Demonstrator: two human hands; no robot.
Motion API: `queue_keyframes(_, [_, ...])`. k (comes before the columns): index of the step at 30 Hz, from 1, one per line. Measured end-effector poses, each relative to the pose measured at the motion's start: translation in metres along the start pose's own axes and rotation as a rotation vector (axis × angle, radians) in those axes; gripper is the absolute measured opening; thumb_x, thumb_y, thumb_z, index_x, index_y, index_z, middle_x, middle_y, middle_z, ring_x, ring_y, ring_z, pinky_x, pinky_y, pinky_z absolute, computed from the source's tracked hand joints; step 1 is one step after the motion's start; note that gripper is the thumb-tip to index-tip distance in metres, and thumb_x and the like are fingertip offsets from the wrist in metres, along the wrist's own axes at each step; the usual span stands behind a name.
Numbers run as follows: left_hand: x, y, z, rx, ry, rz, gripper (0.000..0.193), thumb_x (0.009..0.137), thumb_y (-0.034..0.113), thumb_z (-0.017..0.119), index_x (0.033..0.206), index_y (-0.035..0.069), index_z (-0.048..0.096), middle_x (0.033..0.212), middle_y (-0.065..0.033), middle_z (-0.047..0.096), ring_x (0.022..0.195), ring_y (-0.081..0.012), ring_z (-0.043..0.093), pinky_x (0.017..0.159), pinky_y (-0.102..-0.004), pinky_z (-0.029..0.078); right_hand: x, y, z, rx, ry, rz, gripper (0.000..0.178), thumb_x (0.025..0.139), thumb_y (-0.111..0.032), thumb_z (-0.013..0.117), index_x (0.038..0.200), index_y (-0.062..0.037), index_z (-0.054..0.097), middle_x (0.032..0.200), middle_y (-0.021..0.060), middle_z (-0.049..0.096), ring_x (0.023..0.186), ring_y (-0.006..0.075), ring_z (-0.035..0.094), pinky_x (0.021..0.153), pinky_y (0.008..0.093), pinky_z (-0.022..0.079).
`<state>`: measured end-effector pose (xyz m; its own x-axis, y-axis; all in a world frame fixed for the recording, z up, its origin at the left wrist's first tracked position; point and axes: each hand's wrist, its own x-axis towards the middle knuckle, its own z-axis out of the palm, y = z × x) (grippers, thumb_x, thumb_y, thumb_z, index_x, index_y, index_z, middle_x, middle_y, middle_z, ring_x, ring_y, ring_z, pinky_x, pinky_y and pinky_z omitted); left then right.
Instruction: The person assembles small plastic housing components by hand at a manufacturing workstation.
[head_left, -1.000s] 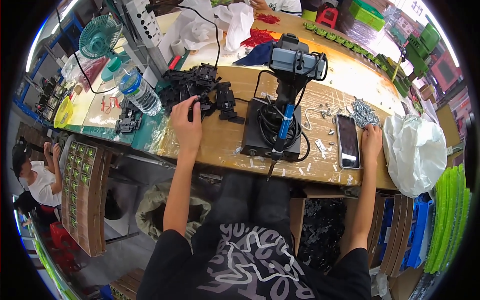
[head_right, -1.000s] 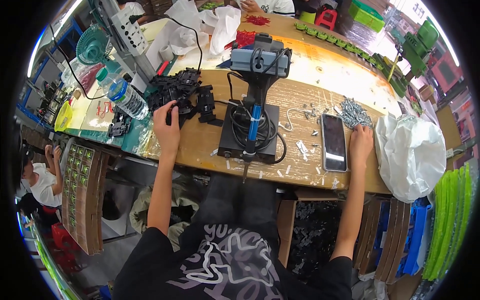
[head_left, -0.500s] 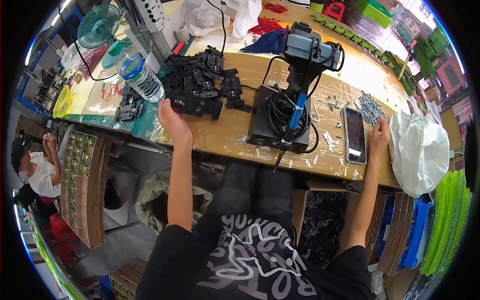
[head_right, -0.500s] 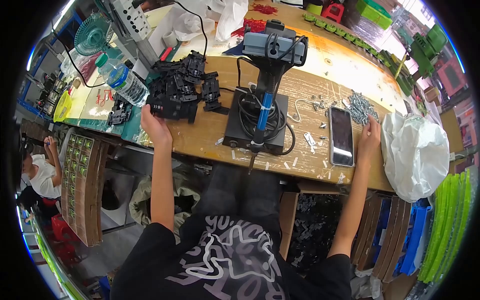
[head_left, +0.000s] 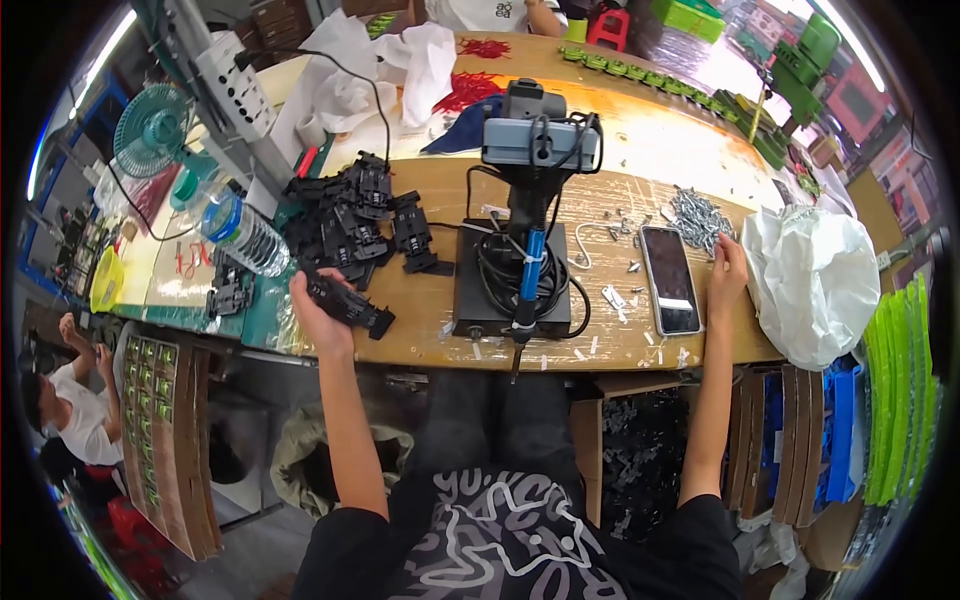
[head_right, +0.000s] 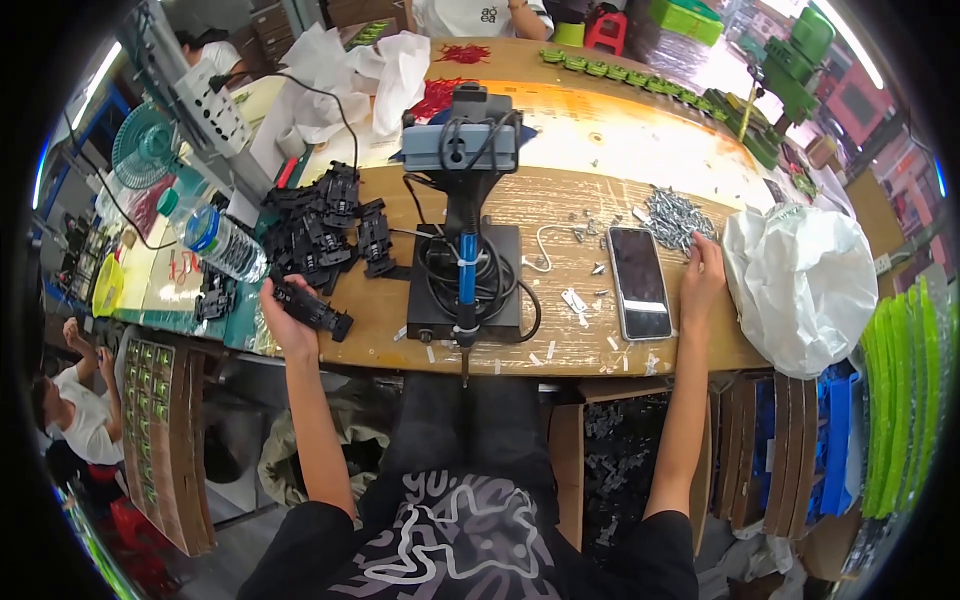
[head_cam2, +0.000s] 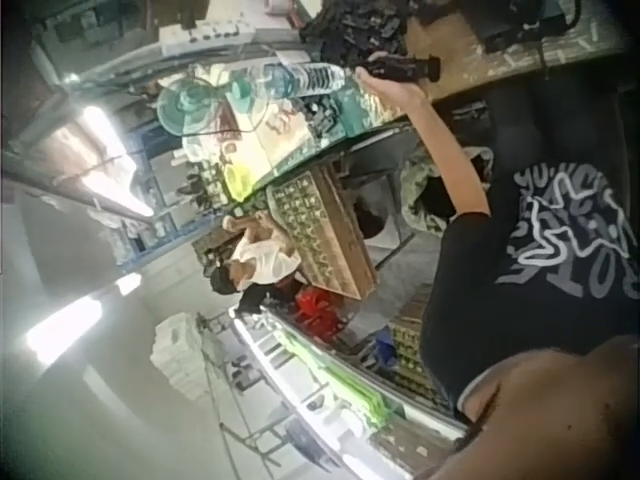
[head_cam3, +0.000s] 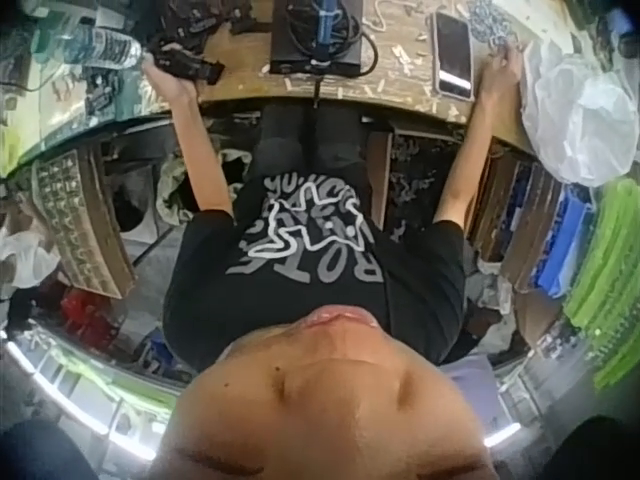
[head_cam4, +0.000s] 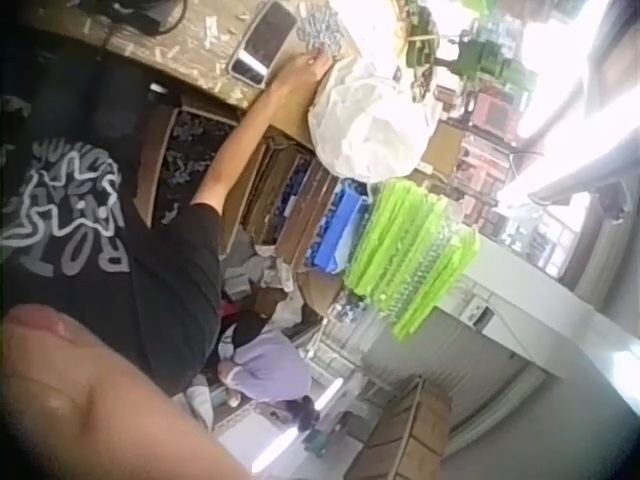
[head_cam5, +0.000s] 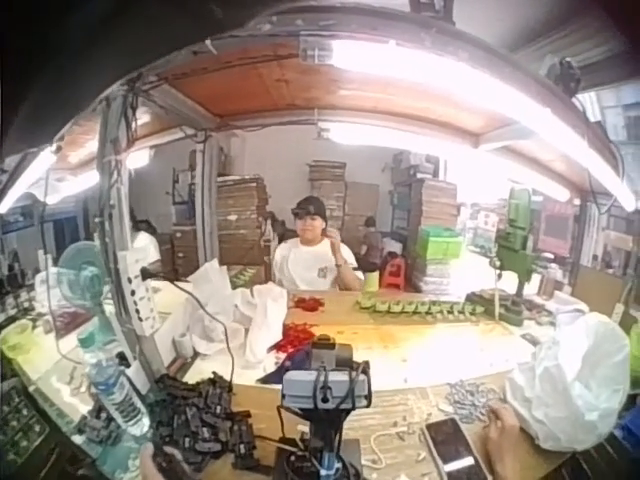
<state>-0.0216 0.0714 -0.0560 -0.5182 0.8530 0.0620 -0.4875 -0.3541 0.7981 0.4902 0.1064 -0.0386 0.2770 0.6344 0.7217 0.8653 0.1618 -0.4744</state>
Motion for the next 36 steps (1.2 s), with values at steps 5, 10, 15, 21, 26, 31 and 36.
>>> queue_keyframes(5, [-0.005, 0.000, 0.012, 0.100, 0.015, 0.093, 0.018, 0.083, 0.019, 0.044, 0.092, 0.004, 0.039, 0.072, -0.0109, 0.053, 0.061, -0.0178, 0.052, 0.056, -0.0273, 0.045, 0.000, 0.016, 0.004, -0.051, 0.061, -0.106, 0.012, 0.081, -0.002, 0.051, 0.090, -0.0006, 0.059, 0.086, 0.0113, 0.057, 0.079, 0.0225, 0.055, 0.069, 0.0295, 0.043])
queue_keyframes(10, [-0.006, 0.002, 0.020, 0.140, -0.077, 0.045, 0.022, 0.081, 0.008, 0.049, 0.100, 0.003, 0.038, 0.075, -0.0115, 0.055, 0.066, -0.0191, 0.056, 0.060, -0.0273, 0.046, 0.008, 0.013, -0.003, 0.014, 0.064, -0.060, 0.010, 0.080, -0.002, 0.053, 0.088, -0.0019, 0.060, 0.085, 0.0101, 0.057, 0.079, 0.0232, 0.055, 0.069, 0.0288, 0.043])
queue_keyframes(15, [-0.009, 0.005, 0.024, 0.215, -0.060, 0.072, 0.028, 0.084, 0.011, 0.052, 0.107, 0.003, 0.037, 0.079, -0.0113, 0.059, 0.069, -0.0182, 0.059, 0.058, -0.0246, 0.046, 0.009, 0.000, -0.011, 0.043, 0.105, -0.080, 0.012, 0.079, 0.001, 0.054, 0.089, -0.0007, 0.060, 0.084, 0.0095, 0.057, 0.078, 0.0209, 0.055, 0.070, 0.0278, 0.043])
queue_keyframes(21, [-0.062, 0.011, 0.024, 0.317, -0.191, 0.019, 0.030, 0.082, 0.007, 0.053, 0.108, 0.002, 0.038, 0.082, -0.0133, 0.059, 0.069, -0.0193, 0.060, 0.059, -0.0251, 0.047, -0.037, -0.085, -0.041, 0.402, 0.269, 0.194, 0.013, 0.079, 0.004, 0.053, 0.092, 0.0024, 0.056, 0.084, 0.0062, 0.054, 0.078, 0.0147, 0.053, 0.074, 0.0265, 0.043])
queue_keyframes(26, [-0.142, 0.026, 0.052, 0.349, -0.571, -0.218, 0.032, 0.077, -0.005, 0.055, 0.102, 0.000, 0.036, 0.085, -0.0195, 0.060, 0.074, -0.0234, 0.062, 0.066, -0.0263, 0.048, -0.104, -0.170, -0.051, 0.850, -0.077, 0.260, 0.010, 0.075, 0.006, 0.054, 0.083, 0.0001, 0.052, 0.081, 0.0087, 0.052, 0.072, 0.0153, 0.051, 0.068, 0.0274, 0.045])
queue_keyframes(31, [-0.182, 0.009, 0.073, 0.239, -0.631, -0.503, 0.028, 0.079, -0.004, 0.055, 0.100, -0.002, 0.036, 0.083, -0.0162, 0.062, 0.080, -0.0166, 0.060, 0.068, -0.0227, 0.047, -0.139, -0.202, -0.046, 1.316, -0.285, 0.447, 0.019, 0.069, 0.015, 0.056, 0.083, 0.0026, 0.054, 0.081, 0.0123, 0.053, 0.079, 0.0214, 0.055, 0.072, 0.0296, 0.045])
queue_keyframes(36, [-0.199, 0.002, 0.077, 0.465, -0.668, -0.514, 0.022, 0.077, 0.004, 0.062, 0.090, -0.001, 0.046, 0.079, -0.0080, 0.063, 0.075, -0.0074, 0.057, 0.063, -0.0183, 0.045, -0.152, -0.210, -0.050, 1.384, -0.429, 0.456, 0.017, 0.068, 0.012, 0.059, 0.081, 0.0023, 0.055, 0.081, 0.0125, 0.057, 0.081, 0.0227, 0.054, 0.079, 0.0336, 0.042])
